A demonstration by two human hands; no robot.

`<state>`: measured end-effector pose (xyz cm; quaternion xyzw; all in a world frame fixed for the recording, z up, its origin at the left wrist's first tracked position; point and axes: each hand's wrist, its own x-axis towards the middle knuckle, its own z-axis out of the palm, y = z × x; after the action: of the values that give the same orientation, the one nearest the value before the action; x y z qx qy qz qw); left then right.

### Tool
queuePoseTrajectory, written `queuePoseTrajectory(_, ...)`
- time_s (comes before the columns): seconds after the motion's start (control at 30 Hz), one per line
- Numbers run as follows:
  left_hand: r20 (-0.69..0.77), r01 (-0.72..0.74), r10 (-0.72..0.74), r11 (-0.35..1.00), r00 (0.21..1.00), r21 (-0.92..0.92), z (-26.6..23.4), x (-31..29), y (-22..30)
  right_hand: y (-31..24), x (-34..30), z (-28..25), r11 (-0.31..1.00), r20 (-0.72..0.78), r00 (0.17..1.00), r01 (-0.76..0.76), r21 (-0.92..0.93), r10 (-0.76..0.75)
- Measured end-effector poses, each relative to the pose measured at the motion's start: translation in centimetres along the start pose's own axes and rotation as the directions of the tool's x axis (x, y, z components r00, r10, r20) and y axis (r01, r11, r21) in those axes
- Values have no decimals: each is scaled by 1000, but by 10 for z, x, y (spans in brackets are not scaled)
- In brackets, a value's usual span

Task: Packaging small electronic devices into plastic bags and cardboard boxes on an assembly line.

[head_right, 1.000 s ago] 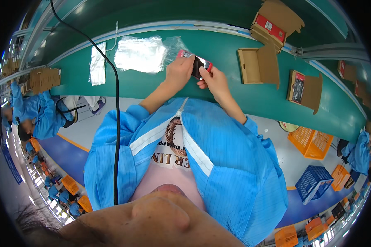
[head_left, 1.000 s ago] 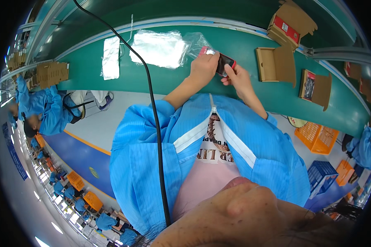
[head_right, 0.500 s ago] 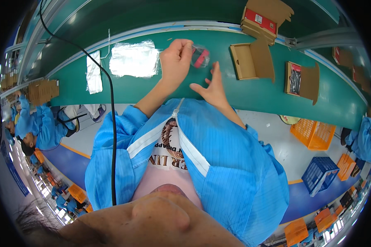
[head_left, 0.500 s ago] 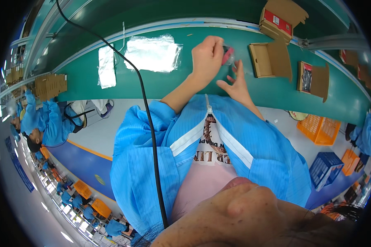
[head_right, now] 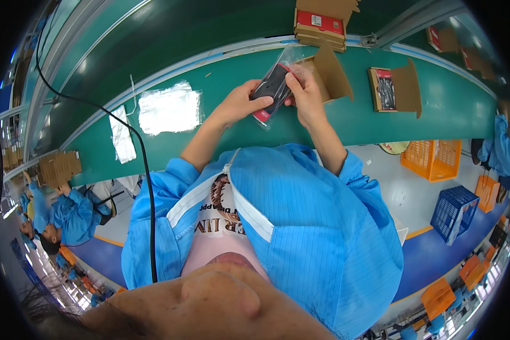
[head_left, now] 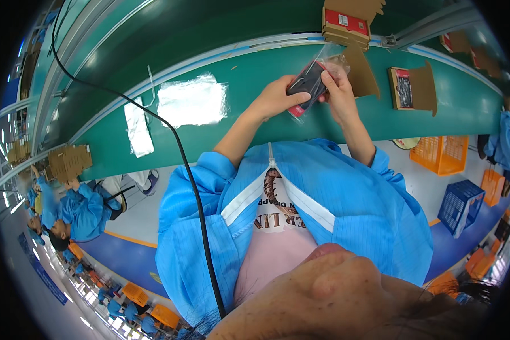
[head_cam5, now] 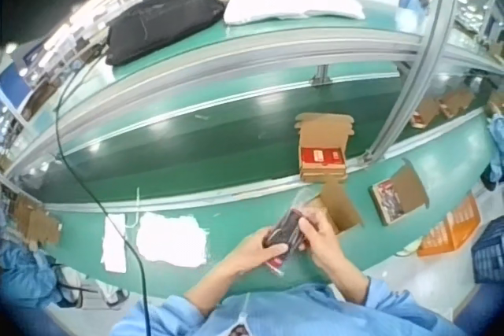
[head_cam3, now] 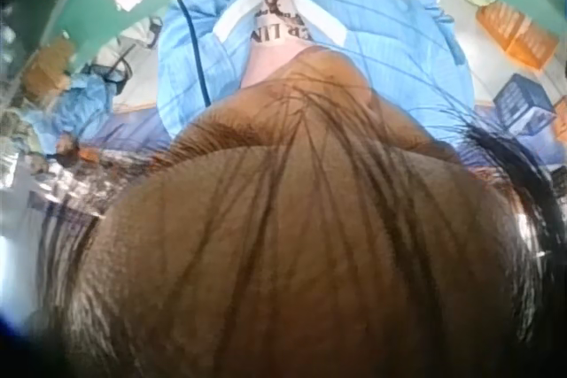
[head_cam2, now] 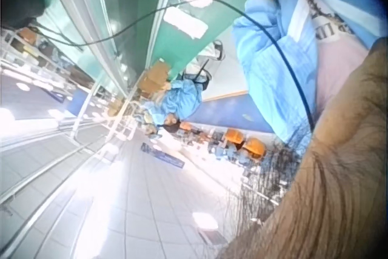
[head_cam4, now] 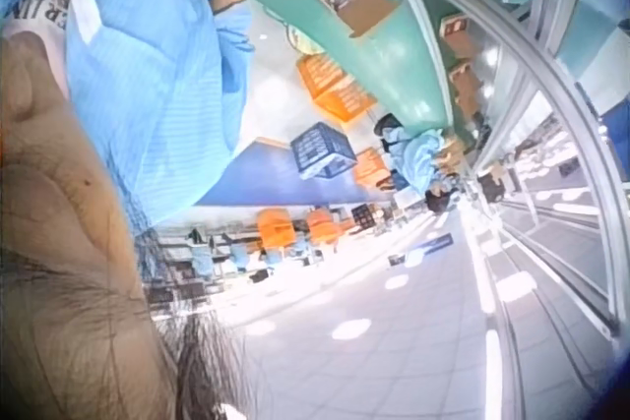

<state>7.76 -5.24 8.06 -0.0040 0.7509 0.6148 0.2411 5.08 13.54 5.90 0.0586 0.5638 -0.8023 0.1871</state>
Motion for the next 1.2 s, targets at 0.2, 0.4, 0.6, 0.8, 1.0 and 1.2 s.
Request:
queuePoseTrajectory(0.2, -166, -134, 23, 698, 986, -703, 15, -19, -50, 15, 1, 8, 880, -165, 986, 73, 469, 6)
queuePoseTrajectory(0.4, -248, -201, -57, 428, 967, -881, 21, 16, -33, 24, -31, 26, 932, 74, 991, -126, 339, 107)
queuePoseTrajectory(0.6, -598, -558, 201, 659, 776, -504, 14, 41, 1, 32, -59, -91, 643, -338, 849, 3, -765, -406)
queuePoseTrajectory(0.8, -368, -603, 758, 652, 539, 460, 73, 87, 3, 40, -15, -120, 588, -360, 767, 28, -808, -531)
queuePoseTrajectory(1.0, -500, -186, 262, 962, 825, 199, 109, 92, -26, 47, -21, -98, 340, -217, 733, 21, -940, -645)
queuePoseTrajectory(1.2, -43, -160, 602, 281, 798, 946, 83, 109, -26, 51, -20, -101, 344, -191, 691, 89, -935, -697)
